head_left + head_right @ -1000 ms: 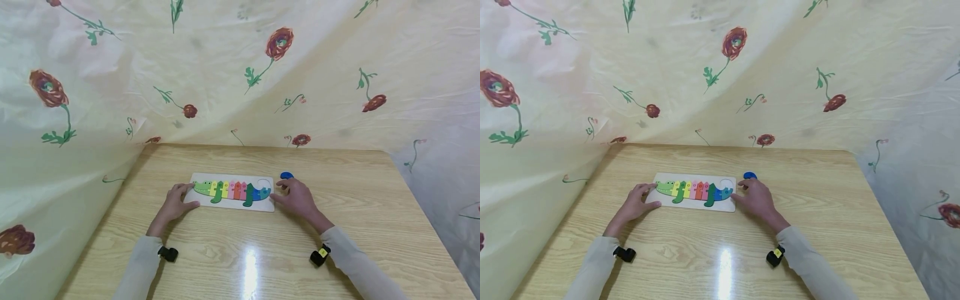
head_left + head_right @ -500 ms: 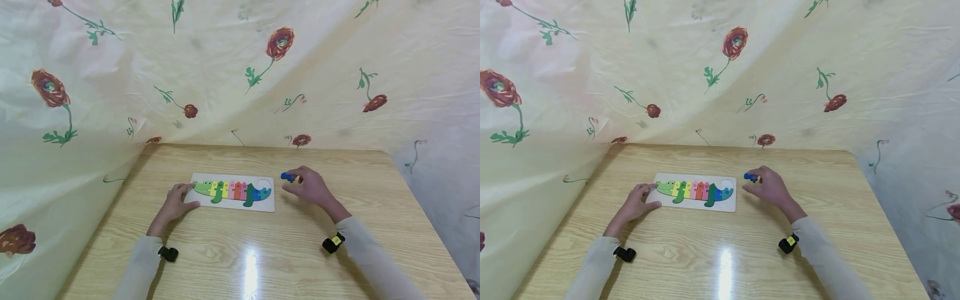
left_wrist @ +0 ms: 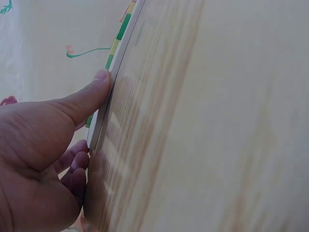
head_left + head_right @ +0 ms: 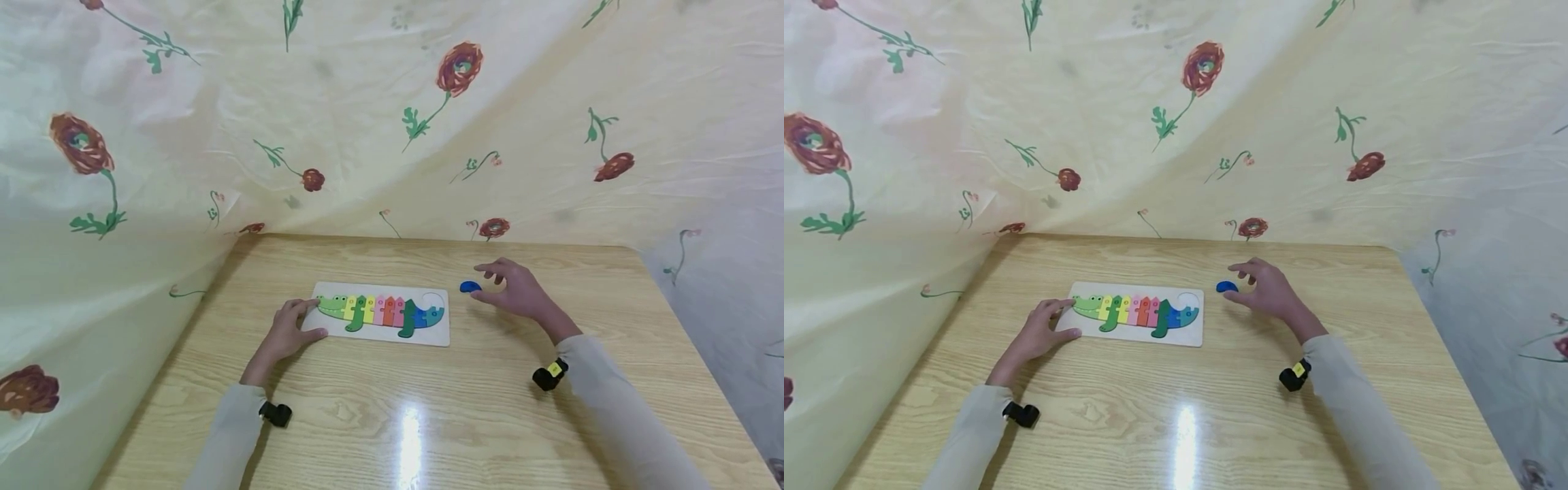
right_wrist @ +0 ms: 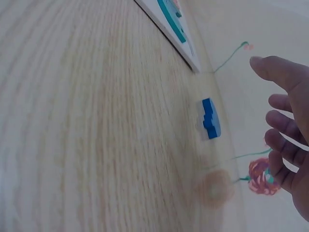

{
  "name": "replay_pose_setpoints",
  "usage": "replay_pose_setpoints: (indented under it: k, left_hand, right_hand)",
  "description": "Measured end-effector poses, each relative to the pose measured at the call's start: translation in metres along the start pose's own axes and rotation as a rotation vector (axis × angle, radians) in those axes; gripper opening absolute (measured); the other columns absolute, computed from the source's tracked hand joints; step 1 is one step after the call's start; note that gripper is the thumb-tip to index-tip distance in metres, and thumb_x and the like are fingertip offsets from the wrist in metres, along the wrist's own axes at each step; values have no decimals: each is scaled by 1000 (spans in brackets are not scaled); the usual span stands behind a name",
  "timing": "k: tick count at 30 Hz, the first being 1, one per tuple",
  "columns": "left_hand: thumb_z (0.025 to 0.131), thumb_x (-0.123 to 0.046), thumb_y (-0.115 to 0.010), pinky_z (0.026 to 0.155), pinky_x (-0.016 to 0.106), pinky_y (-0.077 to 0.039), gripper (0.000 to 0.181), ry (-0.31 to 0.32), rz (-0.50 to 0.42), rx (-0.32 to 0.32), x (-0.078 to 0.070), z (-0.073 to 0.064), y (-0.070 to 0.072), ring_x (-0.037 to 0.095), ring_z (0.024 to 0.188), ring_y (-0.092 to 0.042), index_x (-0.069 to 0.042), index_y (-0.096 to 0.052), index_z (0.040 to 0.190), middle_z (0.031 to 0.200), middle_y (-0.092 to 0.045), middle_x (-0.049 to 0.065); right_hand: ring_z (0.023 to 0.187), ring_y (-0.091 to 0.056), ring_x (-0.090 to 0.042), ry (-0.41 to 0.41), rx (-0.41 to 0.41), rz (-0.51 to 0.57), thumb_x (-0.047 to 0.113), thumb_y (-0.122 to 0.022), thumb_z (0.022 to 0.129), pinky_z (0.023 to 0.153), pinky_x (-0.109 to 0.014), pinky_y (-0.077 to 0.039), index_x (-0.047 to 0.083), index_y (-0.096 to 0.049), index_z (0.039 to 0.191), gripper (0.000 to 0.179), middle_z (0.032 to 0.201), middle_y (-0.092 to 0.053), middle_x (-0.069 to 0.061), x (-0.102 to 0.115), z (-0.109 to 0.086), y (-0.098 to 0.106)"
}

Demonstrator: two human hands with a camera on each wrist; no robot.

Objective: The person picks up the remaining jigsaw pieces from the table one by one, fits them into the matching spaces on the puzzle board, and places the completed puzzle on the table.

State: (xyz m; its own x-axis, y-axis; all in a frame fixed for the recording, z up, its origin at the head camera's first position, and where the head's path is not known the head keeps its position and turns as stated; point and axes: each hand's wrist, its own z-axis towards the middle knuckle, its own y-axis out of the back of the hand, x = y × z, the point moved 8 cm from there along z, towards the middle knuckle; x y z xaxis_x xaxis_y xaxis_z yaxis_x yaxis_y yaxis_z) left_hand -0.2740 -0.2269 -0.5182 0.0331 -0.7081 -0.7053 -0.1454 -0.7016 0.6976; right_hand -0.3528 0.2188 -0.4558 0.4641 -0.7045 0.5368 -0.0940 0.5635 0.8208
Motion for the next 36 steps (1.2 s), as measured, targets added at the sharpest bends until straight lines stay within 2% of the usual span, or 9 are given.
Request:
replay_pose_setpoints:
  k: [11,20,27,36]
  left_hand:
    - [87,-31,-83,106,60,-39,75,-12,10,-10,1,-1,0,42,129,-39,-12,-49,152,151,-37,24]
    - [88,-31,-82,106,60,-38,75,-6,9,-11,1,-1,0,41,130,-39,-12,-49,152,152,-37,23]
    - [88,-31,-82,106,59,-39,74,-5,4,-12,0,-2,0,41,129,-40,-12,-49,152,152,-37,23]
    - [87,-31,-83,105,59,-40,75,-2,11,-17,-2,-2,0,41,129,-40,-12,-49,152,152,-38,23]
  right_hand:
    - [95,-62,-31,-24,61,10,37,-83,86,77,-42,-50,4,-65,136,63,109,-67,-18,-22,7,-12]
    - [92,-61,-27,-16,74,8,36,-85,85,79,-42,-49,7,-66,135,62,105,-67,-12,-35,7,-23]
    - [92,-57,-24,-70,117,12,41,-83,85,80,-40,-49,10,-66,137,62,109,-64,-9,-45,5,-28]
    - [95,-54,-24,-83,167,23,42,-82,86,81,-40,-47,11,-64,139,64,110,-62,-10,-51,7,-32]
